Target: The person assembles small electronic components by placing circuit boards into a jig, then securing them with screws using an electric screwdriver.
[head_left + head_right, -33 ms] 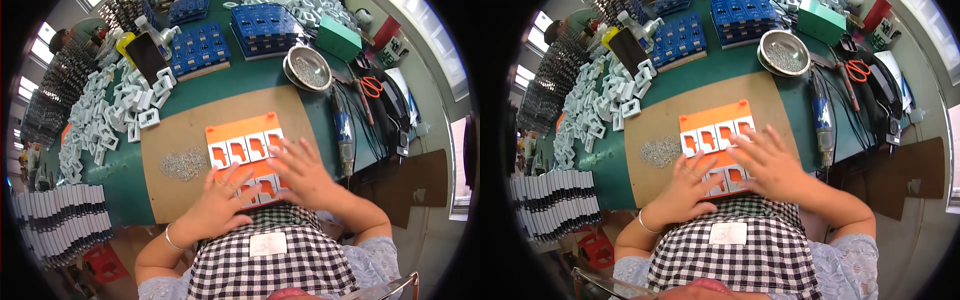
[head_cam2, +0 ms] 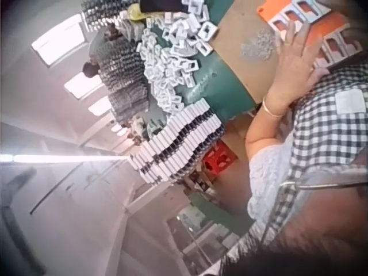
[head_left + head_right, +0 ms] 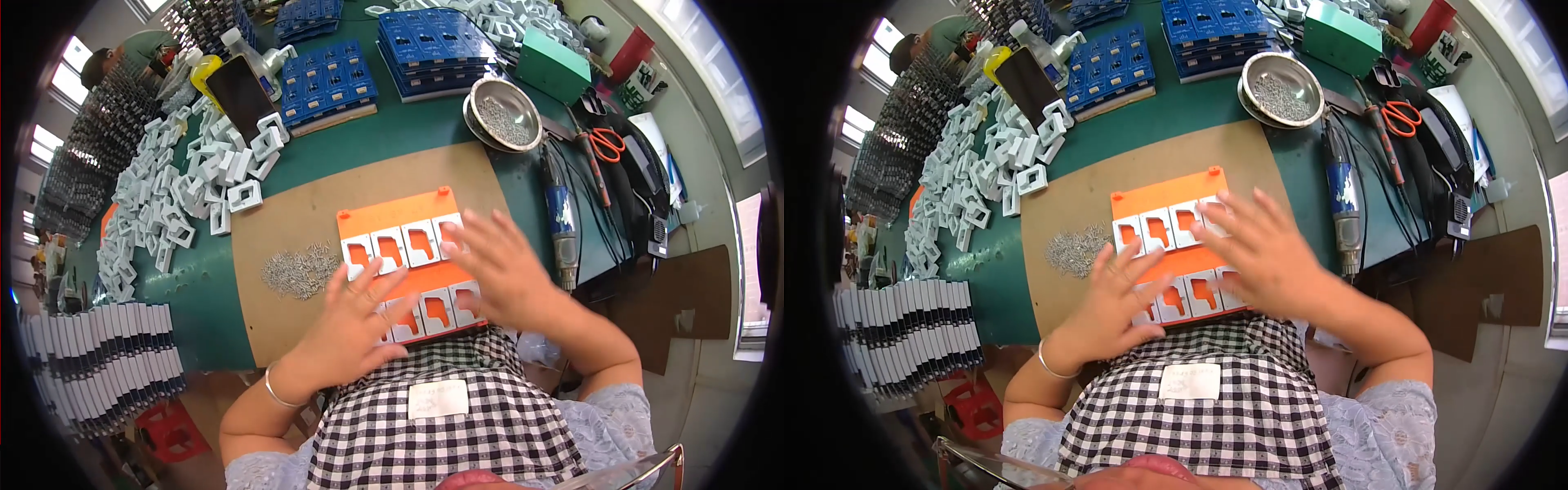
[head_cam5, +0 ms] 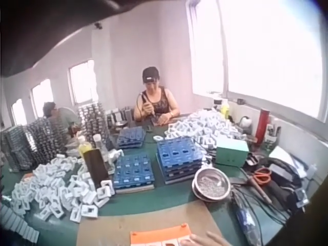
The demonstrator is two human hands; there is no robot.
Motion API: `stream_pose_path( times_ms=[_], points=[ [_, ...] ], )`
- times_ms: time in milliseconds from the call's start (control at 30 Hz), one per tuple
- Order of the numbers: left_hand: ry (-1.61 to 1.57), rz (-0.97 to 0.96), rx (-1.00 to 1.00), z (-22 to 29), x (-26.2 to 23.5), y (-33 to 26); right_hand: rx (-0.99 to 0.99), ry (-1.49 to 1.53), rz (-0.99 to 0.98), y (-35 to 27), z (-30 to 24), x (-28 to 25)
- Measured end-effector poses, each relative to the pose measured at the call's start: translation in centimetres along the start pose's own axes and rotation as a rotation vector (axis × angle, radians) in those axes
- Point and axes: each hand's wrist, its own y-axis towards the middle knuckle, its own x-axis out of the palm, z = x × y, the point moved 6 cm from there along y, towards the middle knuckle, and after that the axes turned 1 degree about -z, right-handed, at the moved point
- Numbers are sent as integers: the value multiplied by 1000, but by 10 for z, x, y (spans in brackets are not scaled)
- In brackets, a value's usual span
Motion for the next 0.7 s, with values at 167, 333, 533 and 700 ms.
stream_pose_path(
  times_ms=[167, 333, 533, 700],
  points=[
    [-21, 244, -13, -22, -41, 17, -54, -205, 301, 99, 87, -49],
    [-91, 157, 73, -27, -30, 17, 167, -647, 230, 188, 188, -54],
    [-113, 261, -66, -57, -33, -12, 78, -871, 78, 210, 215, -40],
    [-155, 281, -67, -60, -30, -10, 257, -833, 212, 230, 228, -82]
  ],
)
